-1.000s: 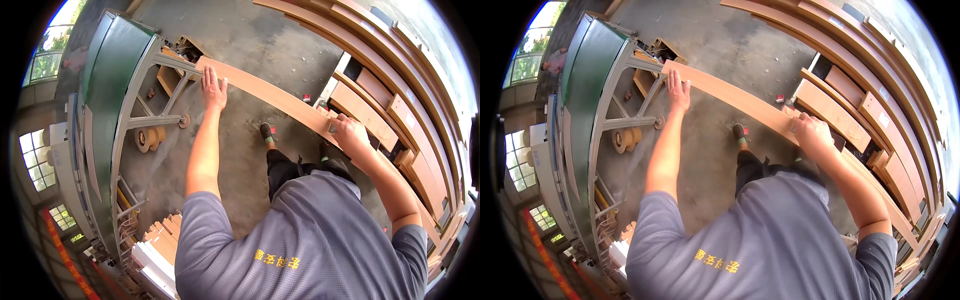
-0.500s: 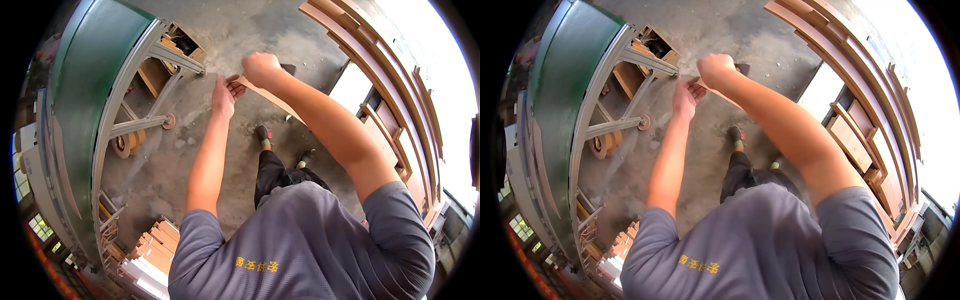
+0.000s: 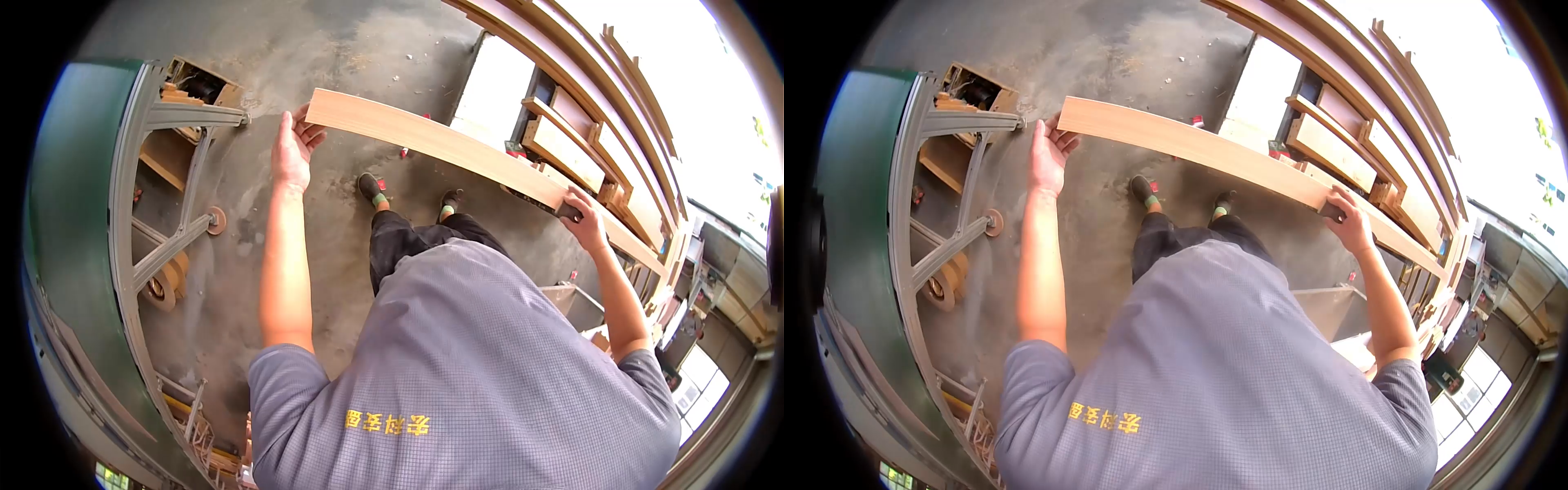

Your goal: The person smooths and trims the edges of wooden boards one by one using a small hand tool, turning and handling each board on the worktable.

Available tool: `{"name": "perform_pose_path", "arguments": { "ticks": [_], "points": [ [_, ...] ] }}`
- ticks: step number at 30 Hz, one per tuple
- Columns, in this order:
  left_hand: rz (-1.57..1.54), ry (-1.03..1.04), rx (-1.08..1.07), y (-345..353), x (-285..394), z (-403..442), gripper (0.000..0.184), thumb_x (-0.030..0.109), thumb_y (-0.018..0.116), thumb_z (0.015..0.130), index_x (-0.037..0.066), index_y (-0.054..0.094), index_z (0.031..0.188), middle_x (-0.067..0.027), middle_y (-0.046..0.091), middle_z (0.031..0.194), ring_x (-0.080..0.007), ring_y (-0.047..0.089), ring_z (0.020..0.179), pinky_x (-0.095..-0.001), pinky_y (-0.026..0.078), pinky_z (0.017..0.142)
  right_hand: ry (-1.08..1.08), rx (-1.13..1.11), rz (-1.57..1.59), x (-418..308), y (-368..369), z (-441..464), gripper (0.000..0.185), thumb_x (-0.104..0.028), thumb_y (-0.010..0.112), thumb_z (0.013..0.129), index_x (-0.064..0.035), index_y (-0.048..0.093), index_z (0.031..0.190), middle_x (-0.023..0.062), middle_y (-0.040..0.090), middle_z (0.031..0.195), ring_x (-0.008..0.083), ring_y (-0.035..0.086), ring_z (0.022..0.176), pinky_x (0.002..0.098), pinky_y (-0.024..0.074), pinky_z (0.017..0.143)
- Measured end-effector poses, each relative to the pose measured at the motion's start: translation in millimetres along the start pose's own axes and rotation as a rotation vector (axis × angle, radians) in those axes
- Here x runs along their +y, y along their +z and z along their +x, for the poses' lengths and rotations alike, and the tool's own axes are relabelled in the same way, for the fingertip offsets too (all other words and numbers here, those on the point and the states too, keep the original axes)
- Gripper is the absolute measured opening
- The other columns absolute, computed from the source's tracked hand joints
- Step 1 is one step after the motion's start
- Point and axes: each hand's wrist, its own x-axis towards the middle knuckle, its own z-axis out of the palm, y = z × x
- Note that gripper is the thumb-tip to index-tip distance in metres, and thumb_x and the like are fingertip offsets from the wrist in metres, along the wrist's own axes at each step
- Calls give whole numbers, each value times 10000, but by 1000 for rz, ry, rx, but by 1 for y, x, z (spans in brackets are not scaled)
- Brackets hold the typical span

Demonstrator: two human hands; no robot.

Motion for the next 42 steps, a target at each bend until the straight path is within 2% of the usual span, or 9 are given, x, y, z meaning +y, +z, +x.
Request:
{"name": "perform_pose_path", "arguments": {
  "ticks": [10,16,20,21,23,25,30,38,42],
  "points": [
    [-81,-73,-50,1,15,-8,810,698,262,1054,25,571,1381,-126,729,1080,-255,691,1021,-396,483,941,-357,-133,-233,-205,37,94,390,-156,786,805,-84,676,1172,126,548,1524,401,704,1084,484,591,938],
    [-187,-60,-59,-4,9,-9,819,705,251,1059,10,566,1354,-129,729,1066,-245,698,1026,-374,501,932,-517,-183,-187,-423,102,196,249,-144,713,780,-52,762,1005,179,707,1119,389,721,983,481,588,861],
    [276,243,105,-55,-26,5,548,488,540,1061,46,614,1377,-140,724,1175,-250,680,1067,-437,500,964,-557,-199,-288,-473,95,195,218,-172,805,783,-72,801,976,164,774,1027,303,776,970,409,637,781],
    [1026,456,297,-46,-3,-21,440,346,607,1025,56,661,1351,-118,726,1111,-213,672,978,-416,529,904,-572,-129,-268,-458,95,185,251,-155,803,774,-61,796,1007,191,756,1072,314,772,972,405,635,777],
    [885,263,436,-54,11,-42,494,103,715,903,45,649,1388,-103,694,952,-225,622,852,-397,543,917,-558,-179,-380,-410,83,165,289,-137,789,778,-28,782,1045,209,731,1124,298,762,983,393,619,726],
    [1271,847,331,-45,12,-58,754,52,732,873,73,450,1572,-182,638,1394,-340,565,1296,-462,375,1173,-500,-198,-469,-338,76,140,294,-151,785,791,-25,780,1057,207,719,1137,279,749,1001,394,604,716],
    [1338,951,57,128,-31,-120,733,49,708,893,57,434,1573,-174,494,1574,-374,413,1474,-492,303,1240,-119,-221,-466,-107,33,56,350,-103,815,796,-47,773,1139,137,690,1215,295,738,1054,398,613,817],
    [1435,962,-999,473,-274,-243,853,233,829,828,19,431,1552,-173,414,1604,-386,383,1477,-497,294,1242,493,2,-463,375,-74,-145,177,-115,772,738,-52,759,902,193,741,1062,394,742,937,473,605,835],
    [1529,1075,-1100,578,-390,-276,897,255,872,778,34,444,1535,-152,452,1553,-368,401,1444,-489,343,1202,769,219,-216,484,-64,-277,667,-269,939,657,-106,661,1240,165,601,1307,418,691,1091,490,584,918]
  ]
}}
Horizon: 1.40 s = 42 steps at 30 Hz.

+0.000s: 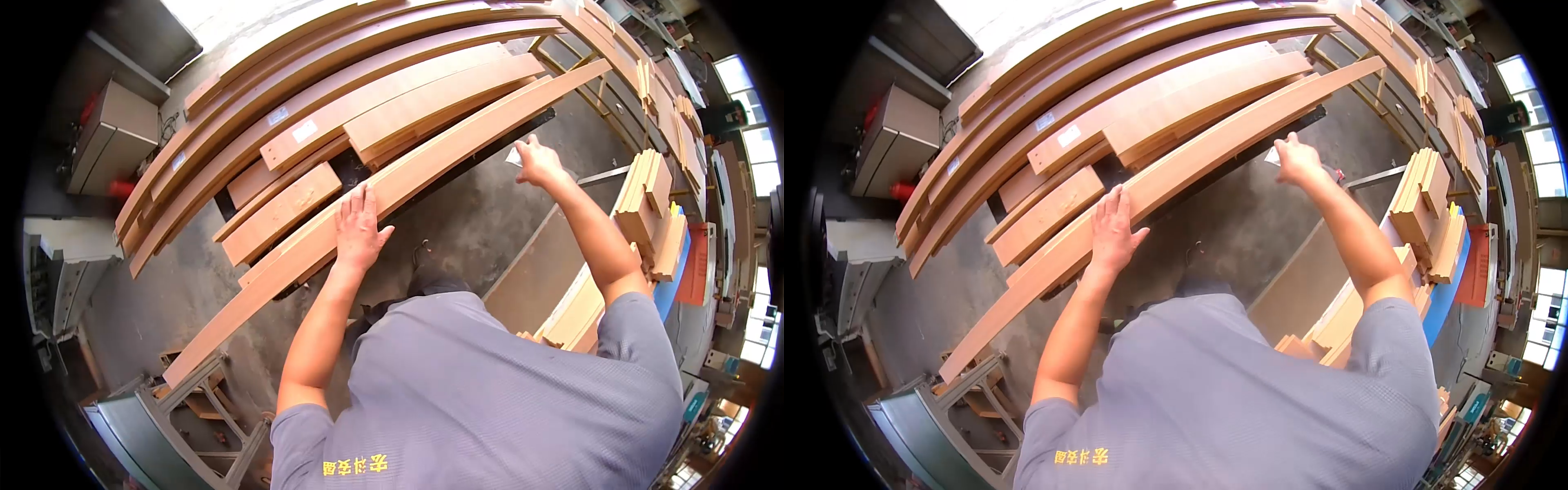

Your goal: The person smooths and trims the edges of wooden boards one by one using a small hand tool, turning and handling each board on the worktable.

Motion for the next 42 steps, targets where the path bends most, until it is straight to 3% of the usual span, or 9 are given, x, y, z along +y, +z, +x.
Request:
{"name": "perform_pose_path", "arguments": {
  "ticks": [6,11,14,16,18,27,33,40,42],
  "points": [
    [96,-48,26,27,10,17,783,139,863,711,90,568,1434,-99,581,1301,-336,529,1212,-483,415,1065,107,141,825,60,87,-10,375,-221,750,917,-19,620,1206,185,679,1149,327,668,1020,411,539,904],
    [-33,-17,-91,-9,8,-8,587,88,798,757,59,676,1330,-143,687,1212,-355,632,1116,-452,521,910,391,-110,1811,50,111,20,675,-221,620,1054,-71,289,1622,73,655,1122,94,560,610,274,414,481],
    [-173,-273,-311,-24,-11,-5,516,70,780,782,37,702,1291,-161,716,1176,-357,659,1090,-430,545,838,252,141,1854,27,86,28,692,-222,624,1053,-90,271,1633,52,632,1054,86,569,676,256,433,531],
    [-286,-330,-351,-28,-15,12,565,113,806,802,67,669,1349,-152,683,1259,-351,631,1150,-453,514,905,203,224,1584,24,71,37,718,-289,649,1033,-98,283,1620,100,618,1122,180,586,849,332,462,685],
    [146,45,-160,-24,-11,27,667,193,851,796,80,617,1411,-146,627,1372,-349,586,1236,-484,469,985,127,344,1035,17,56,39,781,-422,700,994,-113,308,1596,196,590,1259,367,620,1194,483,519,992],
    [-43,-51,-157,21,-14,36,1045,269,988,597,8,462,1461,-177,568,1482,-362,553,1351,-492,425,1137,-533,182,596,-7,-4,79,391,-220,744,882,-102,651,1242,120,606,1285,359,681,1100,469,565,935],
    [140,-22,-174,28,6,52,1053,401,889,774,-30,350,1569,-199,364,1656,-346,361,1529,-527,252,1268,-628,1,249,-6,-17,124,456,-253,805,818,-115,713,1243,66,708,1223,296,702,1114,428,579,921],
    [83,-17,-194,75,78,138,925,429,801,867,-24,388,1559,-181,428,1618,-326,389,1512,-512,261,1267,-653,-161,84,85,-23,185,445,-201,807,750,-144,772,1189,25,750,1247,278,708,1137,434,575,933],
    [96,-46,-179,93,100,166,853,431,763,901,-12,423,1545,-166,480,1580,-315,432,1481,-505,282,1254,-679,-5,79,150,-18,215,351,-190,773,725,-152,784,1074,86,776,1021,314,743,997,458,592,876]
  ]
}}
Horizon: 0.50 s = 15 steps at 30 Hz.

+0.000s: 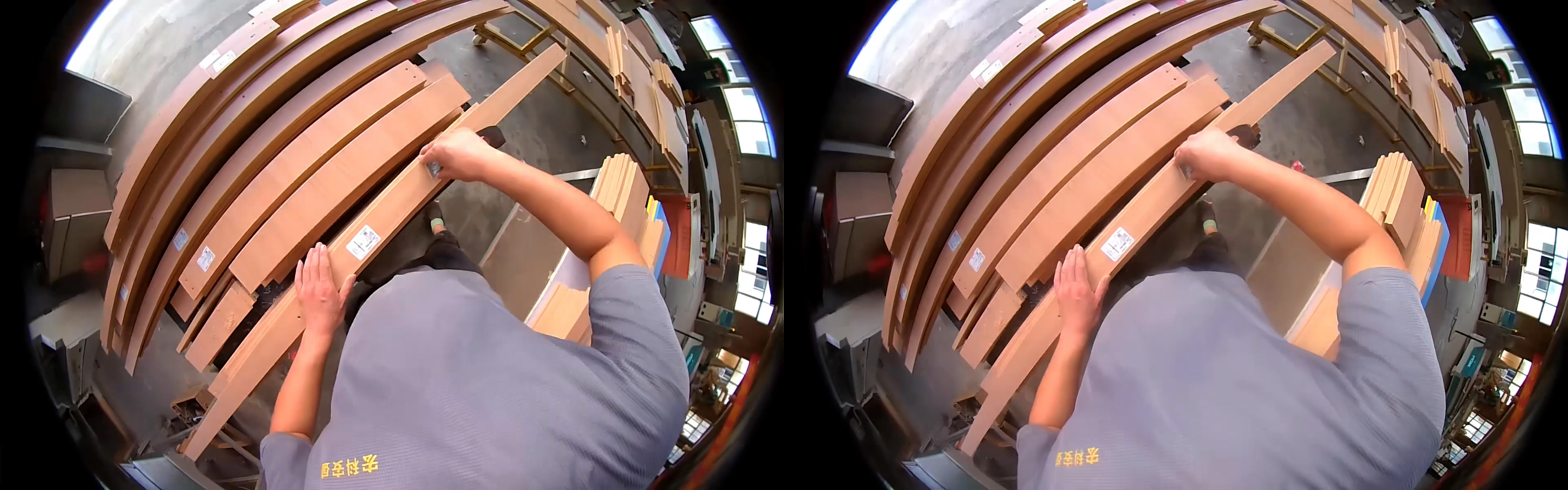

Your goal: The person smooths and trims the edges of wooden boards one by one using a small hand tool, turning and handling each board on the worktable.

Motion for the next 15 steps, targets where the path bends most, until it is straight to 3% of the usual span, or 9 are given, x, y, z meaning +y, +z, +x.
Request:
{"name": "perform_pose_path", "arguments": {
  "ticks": [2,3,5,8,13,15],
  "points": [
    [-10,-51,25,12,19,21,774,416,734,928,4,461,1524,-155,545,1516,-307,500,1412,-487,332,1214,-5,10,-21,79,-9,-18,406,-198,809,722,-161,785,1126,30,774,1116,291,736,1041,447,587,894],
    [-56,-99,30,11,31,32,694,411,700,954,32,501,1500,-141,597,1448,-296,549,1338,-467,377,1155,69,-90,-35,113,-24,-27,419,-192,817,730,-160,783,1146,20,762,1187,288,724,1082,440,582,911],
    [-36,-150,89,19,36,44,590,466,604,1004,55,582,1426,-135,662,1336,-308,600,1238,-455,425,1072,67,-97,-5,196,-39,-49,451,-169,841,748,-140,771,1194,35,702,1354,305,689,1163,442,563,970],
    [-35,-212,122,22,35,43,554,508,525,1034,63,644,1344,-136,702,1242,-326,632,1159,-455,456,1003,-27,-112,-28,284,-44,-69,525,-156,876,733,-135,750,1243,82,639,1451,332,655,1223,447,541,1024],
    [13,-243,134,18,41,45,499,482,530,1024,75,664,1279,-127,708,1214,-321,641,1128,-447,465,973,-279,-125,54,196,-27,-54,508,-176,833,780,-142,714,1273,88,505,1577,318,634,1274,432,554,1014],
    [17,-251,138,17,41,46,489,473,535,1017,75,667,1269,-127,709,1209,-320,644,1128,-444,468,971,-365,-123,51,129,-12,-37,394,-216,777,830,-109,695,1200,132,531,1540,331,679,1186,452,583,939]
  ]
}}
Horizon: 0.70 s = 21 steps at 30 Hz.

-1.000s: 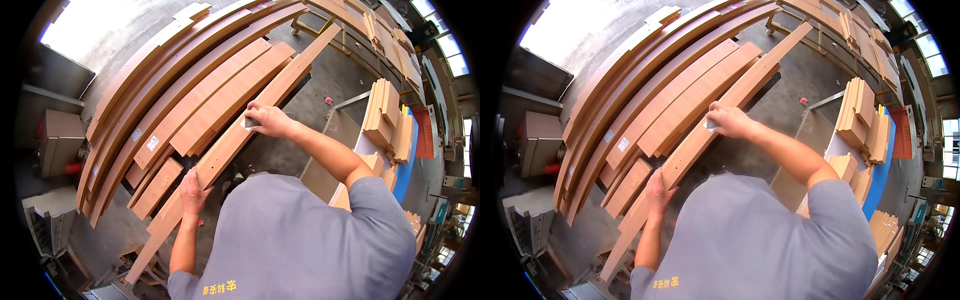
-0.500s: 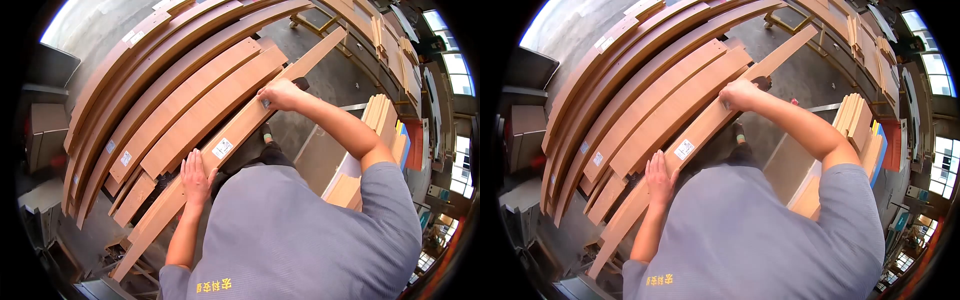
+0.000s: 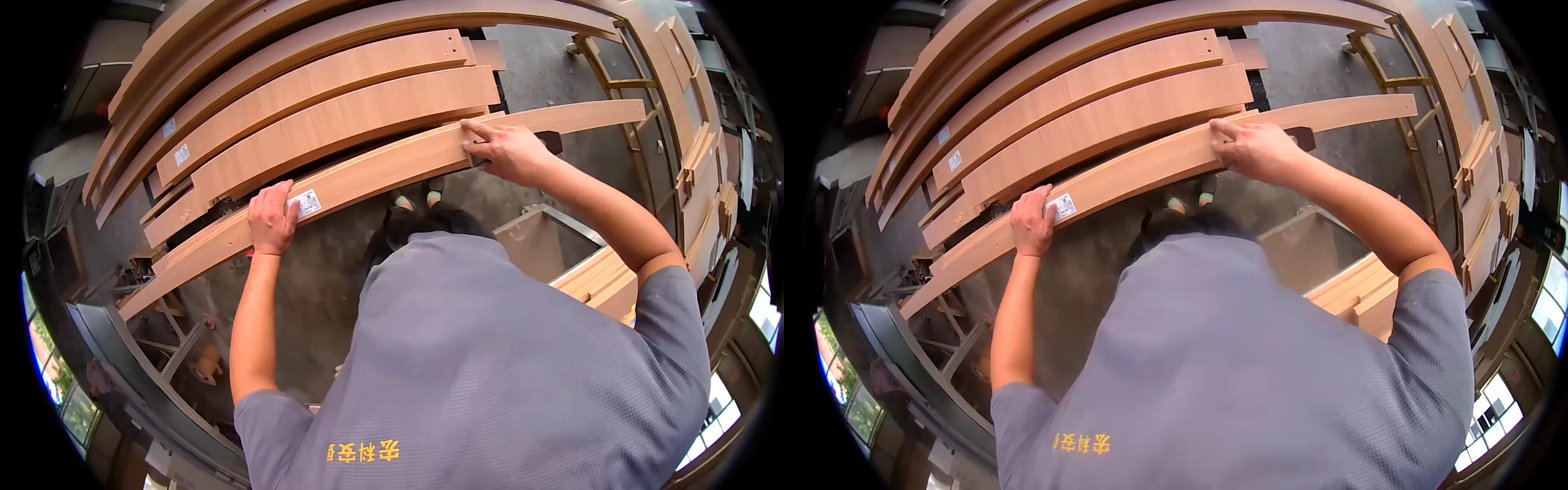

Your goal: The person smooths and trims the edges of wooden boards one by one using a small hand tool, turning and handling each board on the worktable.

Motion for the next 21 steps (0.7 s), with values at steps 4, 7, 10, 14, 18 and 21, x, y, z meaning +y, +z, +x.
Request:
{"name": "perform_pose_path", "arguments": {
  "ticks": [4,7,10,14,18,21],
  "points": [
    [11,-10,25,1,-1,-1,484,472,530,1015,76,676,1252,-129,711,1203,-323,643,1132,-446,472,964,-149,-129,-100,-109,5,87,285,-157,666,879,10,678,1110,277,470,1552,327,727,1088,444,617,857],
    [0,-26,28,4,-3,-3,475,465,534,1012,79,681,1246,-132,712,1200,-326,644,1131,-446,475,959,-205,-66,24,-174,16,137,162,-117,683,847,10,749,923,255,551,1440,320,758,981,439,633,804],
    [5,-39,34,5,-4,-4,454,444,551,1005,81,683,1243,-131,714,1194,-328,646,1121,-444,477,954,-204,-19,-28,-158,19,126,137,-125,678,855,6,717,842,233,564,1424,323,758,971,446,625,800],
    [1,-29,53,4,-1,-3,428,416,572,995,79,686,1233,-127,716,1183,-329,649,1106,-444,479,950,14,32,54,-21,-5,25,224,-160,720,860,-72,702,1066,97,641,1327,331,720,1026,470,596,854],
    [6,-27,61,2,-1,-1,401,383,588,983,74,689,1220,-133,717,1168,-328,651,1096,-443,481,947,254,131,27,122,-34,-74,465,-181,841,784,-90,743,1230,79,700,1338,330,700,1122,431,579,956],
    [13,-19,59,0,0,1,396,370,588,982,68,689,1217,-138,718,1163,-328,652,1095,-444,483,949,216,82,-7,111,-30,-63,492,-196,839,798,-99,726,1266,100,714,1301,330,684,1150,432,560,986]
  ]
}}
